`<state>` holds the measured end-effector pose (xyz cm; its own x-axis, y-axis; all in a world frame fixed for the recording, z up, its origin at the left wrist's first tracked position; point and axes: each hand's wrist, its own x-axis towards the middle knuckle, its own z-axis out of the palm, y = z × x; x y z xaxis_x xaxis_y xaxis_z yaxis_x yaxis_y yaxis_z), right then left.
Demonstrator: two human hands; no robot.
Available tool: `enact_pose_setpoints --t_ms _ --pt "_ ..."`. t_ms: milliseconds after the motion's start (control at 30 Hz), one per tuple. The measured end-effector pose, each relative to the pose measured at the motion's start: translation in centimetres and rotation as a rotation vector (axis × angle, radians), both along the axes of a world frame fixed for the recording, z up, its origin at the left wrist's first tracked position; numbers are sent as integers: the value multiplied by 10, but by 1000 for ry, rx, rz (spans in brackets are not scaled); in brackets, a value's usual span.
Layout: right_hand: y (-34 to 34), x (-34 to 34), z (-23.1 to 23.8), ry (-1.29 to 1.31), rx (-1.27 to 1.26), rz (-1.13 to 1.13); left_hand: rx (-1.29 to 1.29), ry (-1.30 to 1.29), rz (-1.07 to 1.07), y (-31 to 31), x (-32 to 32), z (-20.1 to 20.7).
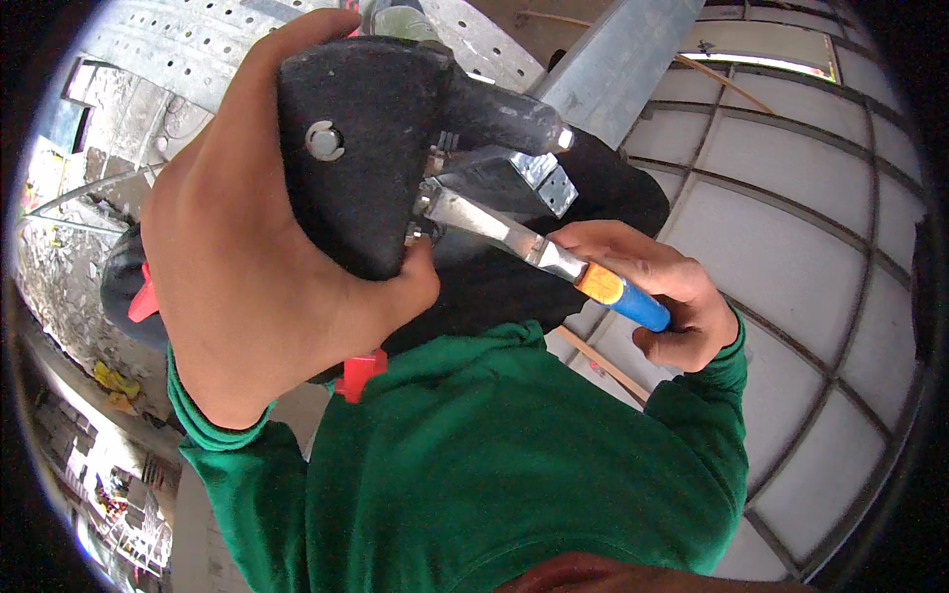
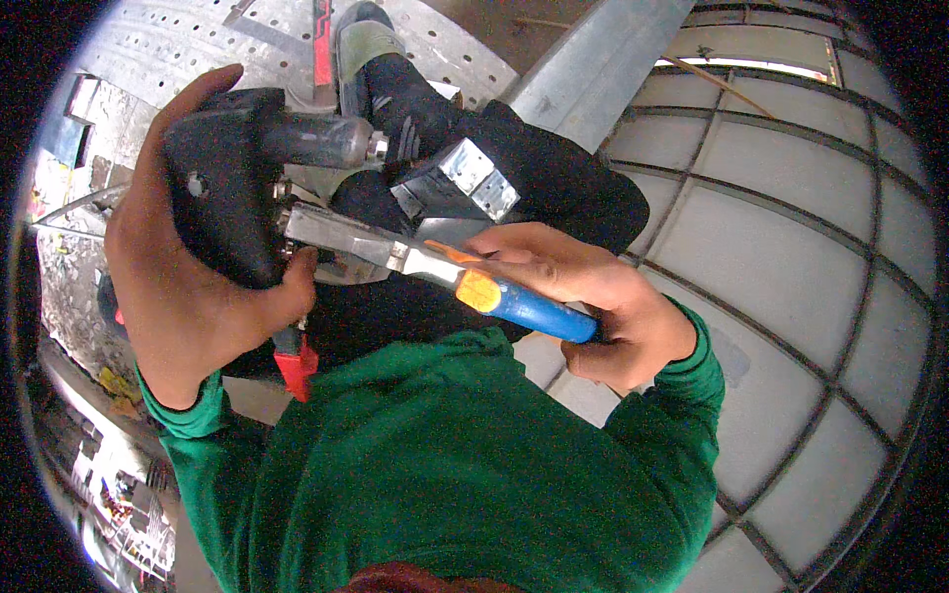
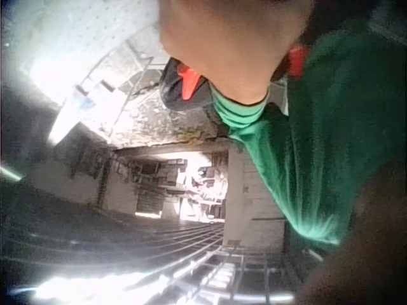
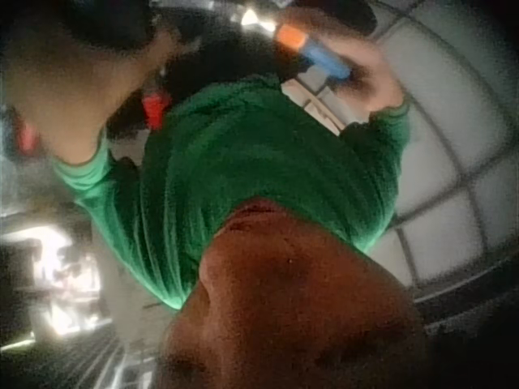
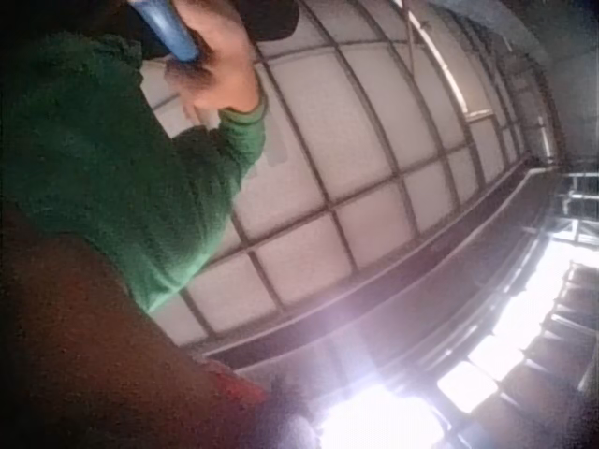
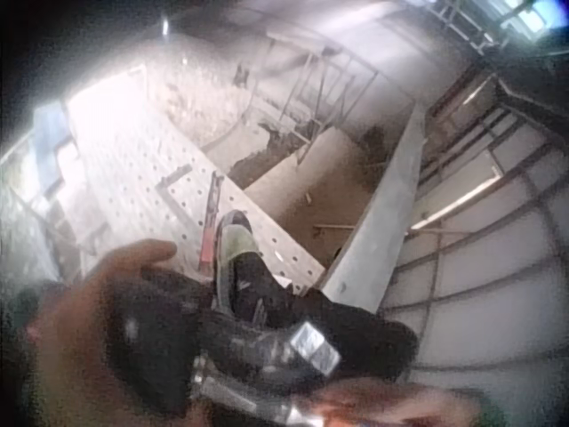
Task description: The person uses a rivet gun to fasten a metal bracket onto a long metal channel. They then use pliers to remove a pin from the rivet gun and inspect the assembled metal parts.
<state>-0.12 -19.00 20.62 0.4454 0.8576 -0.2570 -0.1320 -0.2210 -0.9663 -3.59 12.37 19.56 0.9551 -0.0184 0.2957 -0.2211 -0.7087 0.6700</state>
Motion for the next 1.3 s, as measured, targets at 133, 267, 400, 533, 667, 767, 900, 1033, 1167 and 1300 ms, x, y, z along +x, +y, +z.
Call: enact_pose_setpoints --t_ms 133,267,400,533,667,767,900,1033,1167,1300 --pt "18 -5 16 -100 -137 -45 73 54 -1 2 -3 0" --pt "21 -13 16 -184 -145 -101 100 107 22 3 -3 2" --pt "24 -15 15 -262 -253 -78 175 256 60 3 -5 -1" --pt "31 -3 21 -298 -357 43 153 260 33 8 -6 -8" --pt "22 -3 9 -340 -334 86 121 282 24 7 -6 -15" --pt "28 1 9 -264 -320 52 156 304 20 4 -7 -16" --pt "39 6 14 -287 -361 76 183 293 32 3 -6 -17" --pt "42 8 13 -373 -338 210 194 309 44 2 -9 -19" --pt "41 5 7 -412 -343 191 150 253 60 1 -12 -27" --pt "47 -2 7 -570 -431 206 108 253 91 2 -17 -32"
